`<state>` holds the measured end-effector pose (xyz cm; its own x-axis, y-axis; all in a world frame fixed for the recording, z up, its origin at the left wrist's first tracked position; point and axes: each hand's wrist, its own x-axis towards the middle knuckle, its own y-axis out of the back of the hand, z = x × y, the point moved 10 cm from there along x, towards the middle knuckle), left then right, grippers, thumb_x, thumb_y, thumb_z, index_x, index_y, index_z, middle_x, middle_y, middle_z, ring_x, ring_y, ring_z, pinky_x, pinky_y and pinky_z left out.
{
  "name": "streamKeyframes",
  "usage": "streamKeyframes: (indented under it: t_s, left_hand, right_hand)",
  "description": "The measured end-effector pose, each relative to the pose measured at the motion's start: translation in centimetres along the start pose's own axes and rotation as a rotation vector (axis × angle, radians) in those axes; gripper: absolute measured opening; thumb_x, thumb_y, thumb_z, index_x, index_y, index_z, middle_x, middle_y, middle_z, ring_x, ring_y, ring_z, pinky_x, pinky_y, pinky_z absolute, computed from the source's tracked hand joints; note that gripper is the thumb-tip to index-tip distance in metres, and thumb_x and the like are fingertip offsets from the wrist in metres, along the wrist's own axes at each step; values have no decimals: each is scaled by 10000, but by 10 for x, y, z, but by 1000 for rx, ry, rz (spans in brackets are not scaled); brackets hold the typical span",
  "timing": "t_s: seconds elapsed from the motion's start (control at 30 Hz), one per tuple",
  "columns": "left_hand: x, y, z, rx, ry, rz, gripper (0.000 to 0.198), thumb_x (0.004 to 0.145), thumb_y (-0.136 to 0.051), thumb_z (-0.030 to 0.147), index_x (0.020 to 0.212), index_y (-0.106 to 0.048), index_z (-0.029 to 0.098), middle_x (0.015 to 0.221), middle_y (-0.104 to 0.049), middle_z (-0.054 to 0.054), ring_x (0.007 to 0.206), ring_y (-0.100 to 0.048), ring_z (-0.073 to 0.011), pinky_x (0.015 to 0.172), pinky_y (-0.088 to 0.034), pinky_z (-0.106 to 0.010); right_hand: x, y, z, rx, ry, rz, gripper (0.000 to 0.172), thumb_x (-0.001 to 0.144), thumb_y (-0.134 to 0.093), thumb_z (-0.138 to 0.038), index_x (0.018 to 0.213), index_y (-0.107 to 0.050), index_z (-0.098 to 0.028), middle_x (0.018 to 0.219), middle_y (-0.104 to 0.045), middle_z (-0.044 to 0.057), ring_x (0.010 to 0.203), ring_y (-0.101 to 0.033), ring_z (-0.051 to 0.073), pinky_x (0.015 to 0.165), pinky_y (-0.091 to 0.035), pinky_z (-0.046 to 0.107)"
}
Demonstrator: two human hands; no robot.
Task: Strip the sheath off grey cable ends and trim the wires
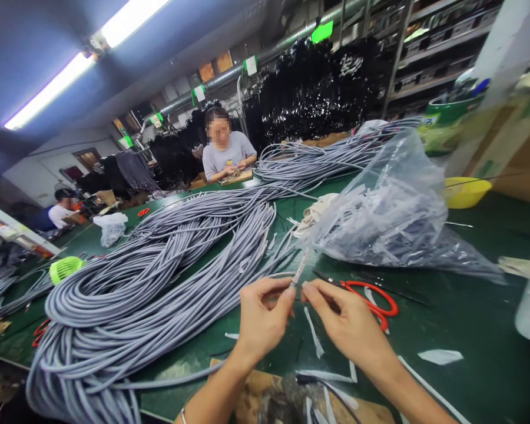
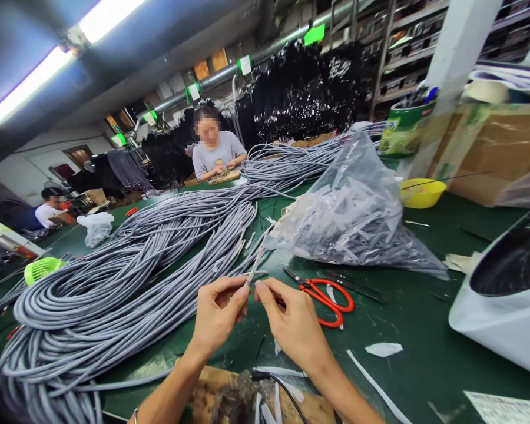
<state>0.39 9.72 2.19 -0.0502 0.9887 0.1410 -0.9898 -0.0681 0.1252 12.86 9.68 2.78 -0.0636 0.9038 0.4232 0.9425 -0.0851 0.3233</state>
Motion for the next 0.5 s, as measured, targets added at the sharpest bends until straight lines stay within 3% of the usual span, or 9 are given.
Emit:
streamKeyframes:
  t_s: [0.1,0.2,0.4,0.5]
  left_hand:
    - [1,-2,-3,13,32,-25,268,672,-636,297,801,-728,81,633,-667,-66,394,-481,-76,374,-394,-184]
    - [0,-1,-3,71,35,-21,227,668,-627,270,741,-733,83,603,-683,-80,440,-543,-113,418,-426,-199]
    - [-4,1,0,209,-20,18,197,694,-602,229,745,-740,97,703,-721,-110,595,-649,-178,519,-485,-214]
    - [-5,1,5,220,-81,14,189,713,-590,211,760,-737,101,713,-718,-105,601,-647,-169,534,-490,-213]
  right_hand:
    - [1,-6,7,146,-62,-37,460,823,-380,-539,520,-481,-208,398,-403,-42,354,-364,96,337,-275,217]
    - [-3,-3,2,101,-24,12,424,841,-393,-470,536,-511,-202,429,-475,-28,370,-426,102,359,-316,215]
    - [-28,13,-49,-441,397,341,303,883,-425,-243,670,-631,-180,589,-667,26,477,-585,117,508,-398,223]
    - [-33,10,-59,-562,492,379,299,890,-427,-214,681,-636,-169,592,-677,33,496,-602,119,535,-406,225]
